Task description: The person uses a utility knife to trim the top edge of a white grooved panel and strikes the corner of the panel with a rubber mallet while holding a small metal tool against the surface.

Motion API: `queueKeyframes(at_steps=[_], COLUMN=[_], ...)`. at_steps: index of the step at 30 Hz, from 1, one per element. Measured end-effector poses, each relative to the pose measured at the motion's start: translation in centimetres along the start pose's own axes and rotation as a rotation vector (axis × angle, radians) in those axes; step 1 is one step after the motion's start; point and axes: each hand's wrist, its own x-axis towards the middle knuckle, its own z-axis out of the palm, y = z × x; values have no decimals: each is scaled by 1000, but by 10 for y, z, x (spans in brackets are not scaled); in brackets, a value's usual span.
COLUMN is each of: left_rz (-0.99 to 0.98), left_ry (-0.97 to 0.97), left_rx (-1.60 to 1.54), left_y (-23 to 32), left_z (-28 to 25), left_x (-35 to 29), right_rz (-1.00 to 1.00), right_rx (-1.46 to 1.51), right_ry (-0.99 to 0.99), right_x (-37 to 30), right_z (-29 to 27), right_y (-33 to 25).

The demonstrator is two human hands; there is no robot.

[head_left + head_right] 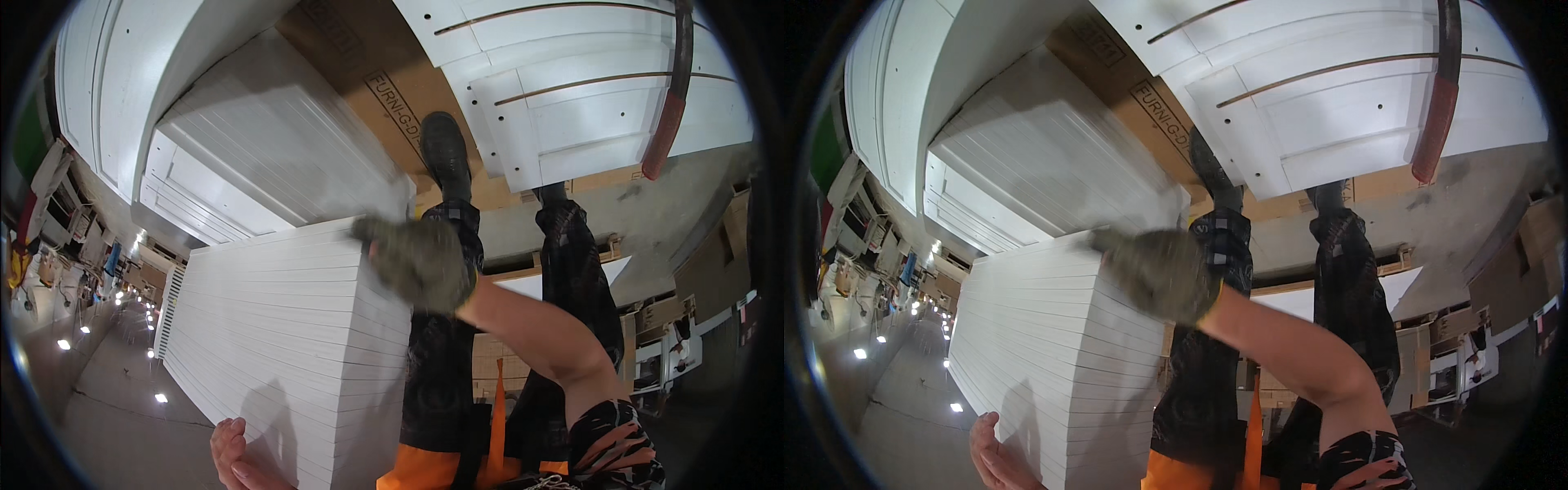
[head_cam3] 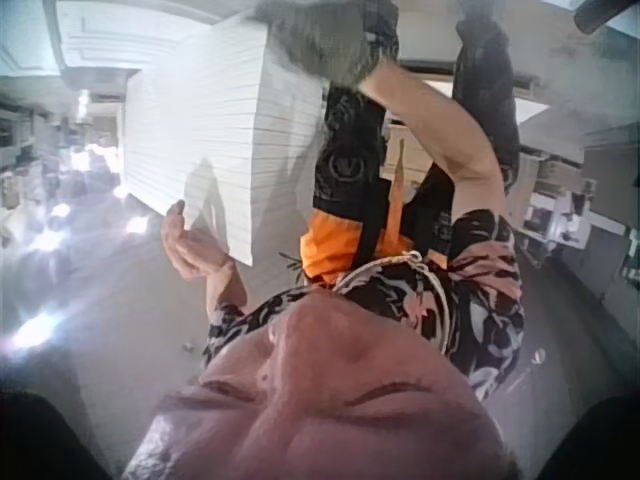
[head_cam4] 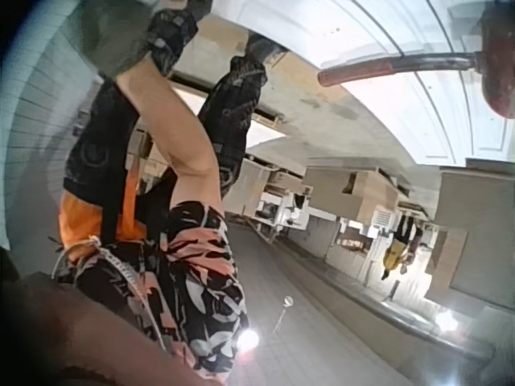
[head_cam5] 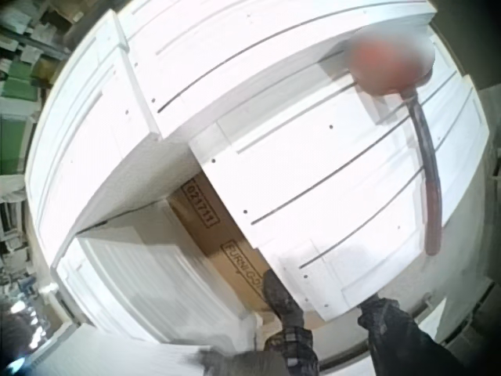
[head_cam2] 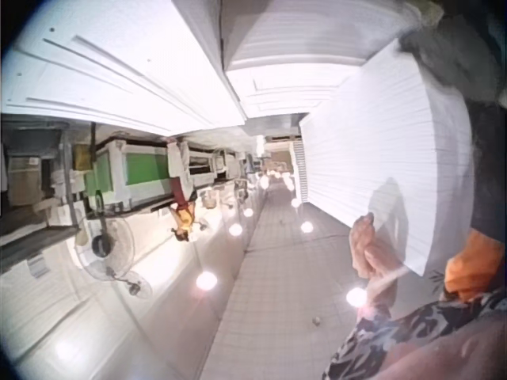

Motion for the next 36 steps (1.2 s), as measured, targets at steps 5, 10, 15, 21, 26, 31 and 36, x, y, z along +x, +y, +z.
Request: queueKeyframes(at_steps=[5,10,15,21,26,31,36], left_rz=[-37,-41,-46,23,255,-184,-208], left_ry=[41,132,65,52,198,116,161], left_rx=[80,-57,-42,52,191,-94,-140], left_y=[7,-5,7,-1,-33,-35,-19], left_z=[17,12,17,2,13,-7,7], left_x=[5,-5,3,1,-17,-26,-22], right_rz=[219,93,353,-62,405,-51,34], right_rx=[-465,-80,-360,-229,-293,-234,-336], right_ry=[-63,-6,-83,-240,-7,223,25], right_x=[-9,9,-4,-6,10,-11,-7], right_z=[11,-1,5,13,13,10,11], right_y=[83,23,89,9,101,44,30])
